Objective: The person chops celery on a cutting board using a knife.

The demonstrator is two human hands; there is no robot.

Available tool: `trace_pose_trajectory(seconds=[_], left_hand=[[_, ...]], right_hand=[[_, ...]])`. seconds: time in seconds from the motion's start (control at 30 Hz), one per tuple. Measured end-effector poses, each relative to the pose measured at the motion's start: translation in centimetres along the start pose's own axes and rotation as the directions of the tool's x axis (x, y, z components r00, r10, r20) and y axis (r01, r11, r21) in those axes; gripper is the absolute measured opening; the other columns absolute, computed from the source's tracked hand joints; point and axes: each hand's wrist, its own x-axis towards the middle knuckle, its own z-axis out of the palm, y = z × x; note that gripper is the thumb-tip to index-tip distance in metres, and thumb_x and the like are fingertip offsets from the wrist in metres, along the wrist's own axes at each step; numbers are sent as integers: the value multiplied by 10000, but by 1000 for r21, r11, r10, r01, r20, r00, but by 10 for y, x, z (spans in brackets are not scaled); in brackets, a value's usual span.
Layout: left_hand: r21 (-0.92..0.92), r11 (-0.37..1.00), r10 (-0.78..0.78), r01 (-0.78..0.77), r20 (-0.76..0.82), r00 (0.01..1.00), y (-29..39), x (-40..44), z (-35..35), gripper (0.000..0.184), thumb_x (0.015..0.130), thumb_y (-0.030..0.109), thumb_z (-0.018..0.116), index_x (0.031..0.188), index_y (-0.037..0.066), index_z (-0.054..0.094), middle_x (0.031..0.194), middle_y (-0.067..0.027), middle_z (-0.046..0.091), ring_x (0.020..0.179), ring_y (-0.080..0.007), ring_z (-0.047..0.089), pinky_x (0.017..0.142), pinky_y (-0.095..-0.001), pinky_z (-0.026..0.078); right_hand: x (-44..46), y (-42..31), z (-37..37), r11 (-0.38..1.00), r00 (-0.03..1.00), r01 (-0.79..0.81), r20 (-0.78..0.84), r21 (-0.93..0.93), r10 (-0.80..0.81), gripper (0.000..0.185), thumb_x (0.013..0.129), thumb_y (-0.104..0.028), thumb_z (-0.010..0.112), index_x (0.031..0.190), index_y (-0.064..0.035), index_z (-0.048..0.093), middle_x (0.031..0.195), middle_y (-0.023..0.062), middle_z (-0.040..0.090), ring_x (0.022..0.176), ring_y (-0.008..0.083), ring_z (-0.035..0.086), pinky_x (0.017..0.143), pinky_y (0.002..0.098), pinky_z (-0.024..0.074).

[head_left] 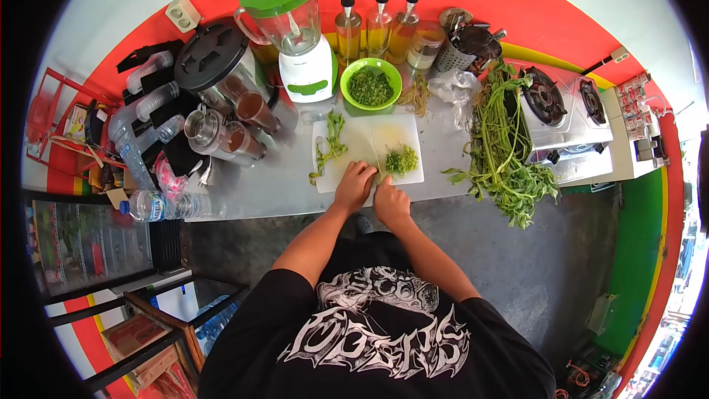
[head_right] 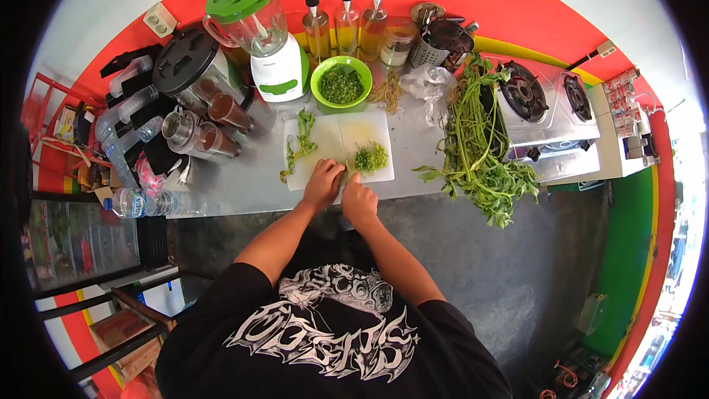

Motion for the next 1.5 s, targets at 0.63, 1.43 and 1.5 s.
trace_pose_trajectory(seconds=[0.63, 1.43, 1.5], left_hand=[[-76, 978, -186, 195, 115, 976, -3, 9, -3, 103, 893, 53, 655, 989, 16, 652, 945, -155, 626, 949, -383, 566, 851, -469, 463], [-73, 967, -235, 242, 103, 967, -6, 5, -10, 131, 867, 26, 639, 956, 45, 732, 970, -118, 696, 975, -366, 644, 837, -455, 527], [-65, 968, -233, 242, 118, 965, -6, 7, -11, 131, 865, 27, 641, 958, 48, 731, 975, -114, 697, 981, -363, 645, 840, -452, 529]], right_hand=[[-10, -7, 0, 998, 1000, -17, -4, -60, 17, 273, 999, -256, 539, 1109, -10, 495, 978, 250, 738, 923, 433, 739, 780, 514, 595], [-1, -18, -11, 983, 986, -160, 55, 85, 155, 345, 1015, -302, 531, 1153, 11, 483, 1070, 292, 715, 1013, 467, 702, 881, 552, 551], [8, -13, -13, 994, 994, -94, 67, 47, 91, 352, 1018, -308, 517, 1156, 14, 483, 1067, 306, 708, 1011, 486, 692, 881, 559, 546]])
